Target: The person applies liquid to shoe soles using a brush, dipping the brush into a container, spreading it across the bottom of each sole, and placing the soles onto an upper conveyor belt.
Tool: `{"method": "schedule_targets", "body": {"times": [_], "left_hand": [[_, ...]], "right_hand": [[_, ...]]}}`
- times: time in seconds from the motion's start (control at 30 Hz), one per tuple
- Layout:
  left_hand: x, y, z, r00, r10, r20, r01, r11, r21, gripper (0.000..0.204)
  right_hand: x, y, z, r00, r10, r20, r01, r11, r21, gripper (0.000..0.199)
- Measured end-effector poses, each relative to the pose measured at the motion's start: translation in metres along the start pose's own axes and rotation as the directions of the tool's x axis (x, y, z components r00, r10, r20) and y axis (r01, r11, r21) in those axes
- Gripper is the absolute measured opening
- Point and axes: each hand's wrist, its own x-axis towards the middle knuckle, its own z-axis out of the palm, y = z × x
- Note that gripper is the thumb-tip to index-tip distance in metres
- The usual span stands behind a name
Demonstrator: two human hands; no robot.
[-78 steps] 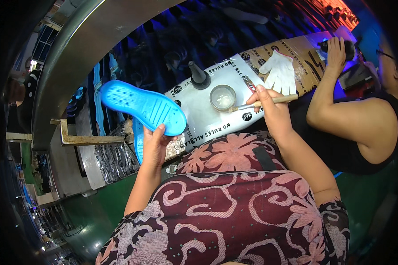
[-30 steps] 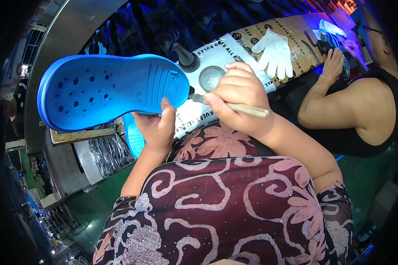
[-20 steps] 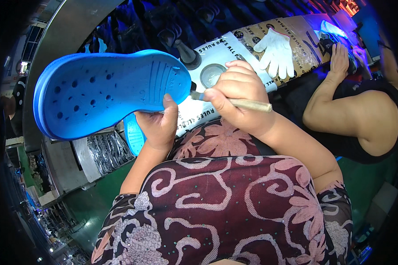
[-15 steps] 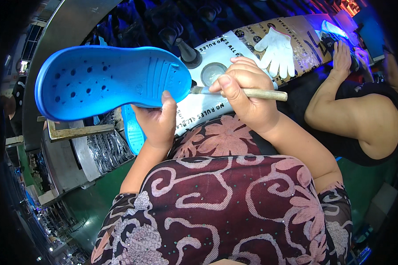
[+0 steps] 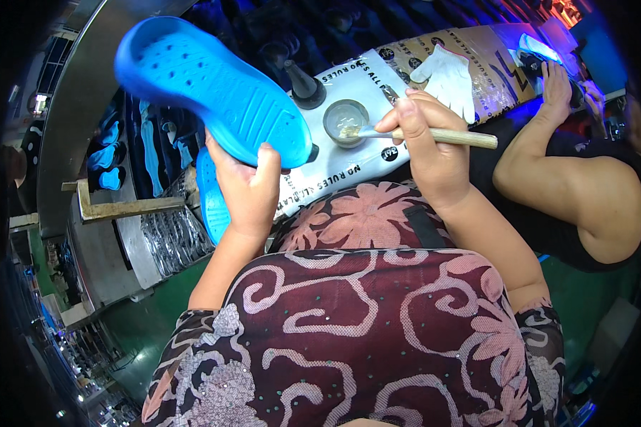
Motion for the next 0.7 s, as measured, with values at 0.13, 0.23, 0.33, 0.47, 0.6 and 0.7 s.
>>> {"method": "schedule_targets", "body": {"times": [0.13, 0.23, 0.33, 0.47, 0.6, 0.7], "left_hand": [[0.000, -0.002, -0.003, 0.979, -0.167, 0.118, 0.168, 0.986, 0.003, 0.062], [-0.001, 0.012, 0.001, 0.892, -0.403, 0.205, 0.438, 0.882, -0.173, 0.059], [0.001, 0.007, 0.003, 0.885, -0.400, 0.239, 0.453, 0.856, -0.248, 0.051], [0.005, 0.006, 0.003, 0.846, -0.449, 0.287, 0.527, 0.784, -0.328, 0.048], [0.007, 0.026, -0.014, 0.623, -0.551, 0.555, 0.782, 0.444, -0.437, 0.057], [0.012, 0.043, -0.026, 0.388, -0.461, 0.798, 0.906, 0.350, -0.239, 0.073]], "right_hand": [[-0.009, 0.002, -0.005, 0.993, 0.117, -0.006, -0.115, 0.985, 0.129, 0.041], [-0.012, 0.003, -0.008, 0.992, 0.124, 0.026, -0.127, 0.980, 0.155, 0.041], [-0.010, 0.005, -0.008, 0.991, 0.127, 0.037, -0.131, 0.979, 0.158, 0.041], [-0.011, 0.005, -0.014, 0.984, 0.174, -0.029, -0.168, 0.975, 0.145, 0.039], [-0.019, 0.014, -0.027, 0.965, 0.234, -0.115, -0.224, 0.970, 0.093, 0.038], [-0.027, 0.034, -0.034, 0.942, 0.305, -0.141, -0.273, 0.940, 0.206, 0.034]]}}
